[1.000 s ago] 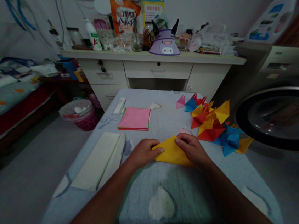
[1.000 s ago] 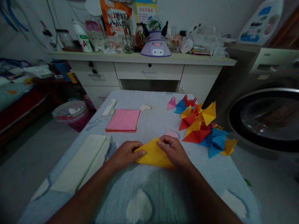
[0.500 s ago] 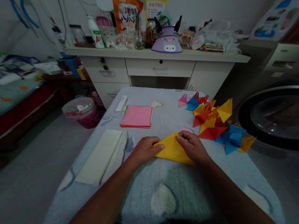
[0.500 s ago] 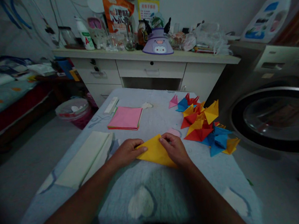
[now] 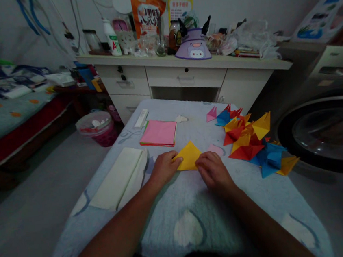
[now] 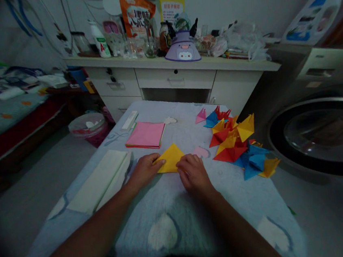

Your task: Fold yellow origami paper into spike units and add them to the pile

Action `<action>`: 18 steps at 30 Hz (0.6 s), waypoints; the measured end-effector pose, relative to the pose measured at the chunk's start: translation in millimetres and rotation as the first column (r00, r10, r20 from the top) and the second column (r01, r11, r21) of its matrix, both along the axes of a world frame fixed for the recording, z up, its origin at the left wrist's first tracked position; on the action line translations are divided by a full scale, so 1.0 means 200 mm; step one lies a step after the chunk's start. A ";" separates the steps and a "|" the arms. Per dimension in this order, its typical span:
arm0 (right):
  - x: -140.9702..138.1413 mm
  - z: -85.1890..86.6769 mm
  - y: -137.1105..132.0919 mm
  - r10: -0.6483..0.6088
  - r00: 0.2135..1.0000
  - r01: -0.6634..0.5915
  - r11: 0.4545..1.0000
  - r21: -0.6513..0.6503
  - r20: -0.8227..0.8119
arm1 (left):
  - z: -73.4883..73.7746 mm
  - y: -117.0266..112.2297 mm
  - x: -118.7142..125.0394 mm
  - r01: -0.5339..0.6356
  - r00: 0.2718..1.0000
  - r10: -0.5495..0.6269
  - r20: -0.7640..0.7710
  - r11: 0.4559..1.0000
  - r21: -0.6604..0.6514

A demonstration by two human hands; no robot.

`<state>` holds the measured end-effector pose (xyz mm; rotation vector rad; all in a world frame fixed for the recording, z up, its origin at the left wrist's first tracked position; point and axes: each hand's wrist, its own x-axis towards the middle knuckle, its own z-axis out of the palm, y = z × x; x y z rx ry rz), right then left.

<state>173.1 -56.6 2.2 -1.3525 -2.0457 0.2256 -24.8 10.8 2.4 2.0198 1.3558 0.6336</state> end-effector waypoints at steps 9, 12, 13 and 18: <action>-0.04 -0.01 -0.01 0.068 0.976 -0.030 0.983 -0.181 0.207 | 0.01 -0.04 0.02 -0.045 0.922 0.071 -0.381 0.996 0.076; -0.04 -0.02 -0.01 0.067 0.972 -0.025 0.983 -0.182 0.225 | 0.01 -0.04 0.01 -0.047 0.918 0.097 -0.384 0.989 0.138; -0.03 -0.02 -0.01 0.067 0.971 -0.025 0.983 -0.182 0.231 | 0.01 -0.05 0.01 -0.043 0.920 0.112 -0.375 0.982 0.186; -0.04 -0.01 -0.01 0.059 0.964 -0.009 0.981 -0.192 0.258 | -0.01 -0.07 -0.01 0.100 0.940 0.023 -0.341 0.935 0.339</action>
